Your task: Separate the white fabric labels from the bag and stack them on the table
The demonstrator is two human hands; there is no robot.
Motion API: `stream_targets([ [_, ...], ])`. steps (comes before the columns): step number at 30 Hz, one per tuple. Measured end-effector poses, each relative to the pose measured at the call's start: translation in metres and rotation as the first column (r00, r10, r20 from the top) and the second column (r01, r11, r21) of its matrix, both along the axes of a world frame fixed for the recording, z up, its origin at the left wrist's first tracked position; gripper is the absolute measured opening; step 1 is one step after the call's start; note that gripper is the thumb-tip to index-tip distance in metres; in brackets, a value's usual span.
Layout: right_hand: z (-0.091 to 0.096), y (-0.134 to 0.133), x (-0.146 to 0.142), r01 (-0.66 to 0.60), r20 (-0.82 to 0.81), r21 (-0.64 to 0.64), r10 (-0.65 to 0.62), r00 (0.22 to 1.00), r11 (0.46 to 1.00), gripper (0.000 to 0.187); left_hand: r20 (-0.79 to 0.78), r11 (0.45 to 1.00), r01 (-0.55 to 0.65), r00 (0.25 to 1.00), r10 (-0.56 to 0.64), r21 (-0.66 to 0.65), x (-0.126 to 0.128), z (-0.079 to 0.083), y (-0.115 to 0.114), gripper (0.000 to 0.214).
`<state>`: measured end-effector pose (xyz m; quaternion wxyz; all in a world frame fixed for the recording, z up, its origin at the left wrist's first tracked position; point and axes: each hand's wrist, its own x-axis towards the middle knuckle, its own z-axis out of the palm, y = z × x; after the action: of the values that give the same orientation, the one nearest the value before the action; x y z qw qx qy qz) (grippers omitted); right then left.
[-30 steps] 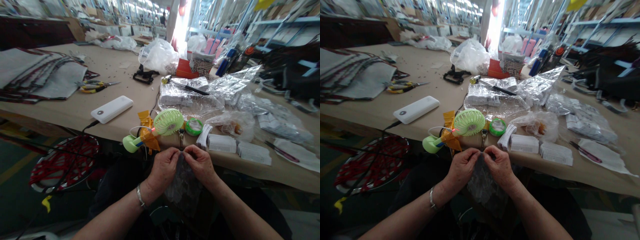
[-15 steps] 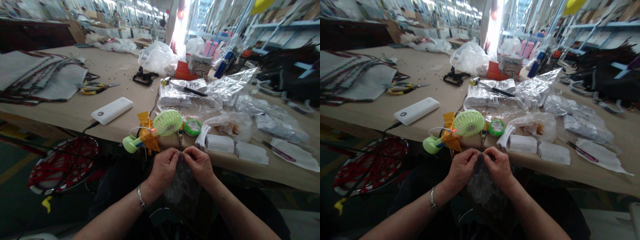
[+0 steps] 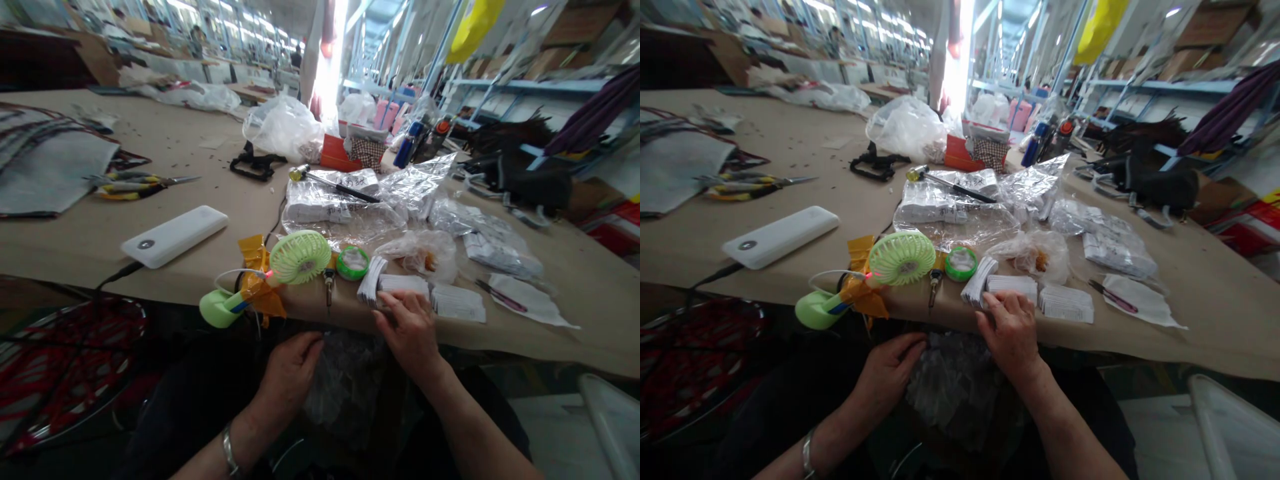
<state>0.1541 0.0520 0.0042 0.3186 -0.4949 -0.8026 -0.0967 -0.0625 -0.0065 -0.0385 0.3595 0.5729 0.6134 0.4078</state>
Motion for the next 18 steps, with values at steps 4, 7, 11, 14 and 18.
stream_targets([
  [4, -0.009, 0.002, -0.004, 0.0, -0.02, 0.03, 0.001, 1.0, 1.0, 0.014, -0.008, 0.999, 0.04, 0.999, -0.041, -0.032, 0.005, 0.002, -0.005, 0.017],
  [7, -0.013, 0.002, -0.004, -0.019, -0.066, 0.05, 0.022, 0.998, 0.999, 0.011, 0.026, 0.998, 0.06, 0.998, -0.059, -0.034, 0.011, 0.003, -0.007, 0.017],
  [11, -0.013, 0.0, 0.001, -0.04, -0.106, 0.079, 0.048, 0.993, 0.996, 0.012, 0.135, 0.99, 0.118, 0.985, -0.107, -0.075, 0.024, 0.014, -0.003, 0.017],
  [14, -0.009, -0.008, 0.002, -0.064, -0.124, 0.082, 0.074, 0.99, 0.995, 0.01, 0.294, 0.972, 0.166, 0.949, -0.112, -0.165, 0.038, 0.029, 0.003, 0.016],
  [18, 0.001, -0.032, -0.004, -0.167, -0.103, 0.069, 0.173, 0.979, 0.984, 0.009, 0.708, 0.897, 0.305, 0.706, 0.012, -0.32, 0.056, 0.045, 0.011, 0.026],
])
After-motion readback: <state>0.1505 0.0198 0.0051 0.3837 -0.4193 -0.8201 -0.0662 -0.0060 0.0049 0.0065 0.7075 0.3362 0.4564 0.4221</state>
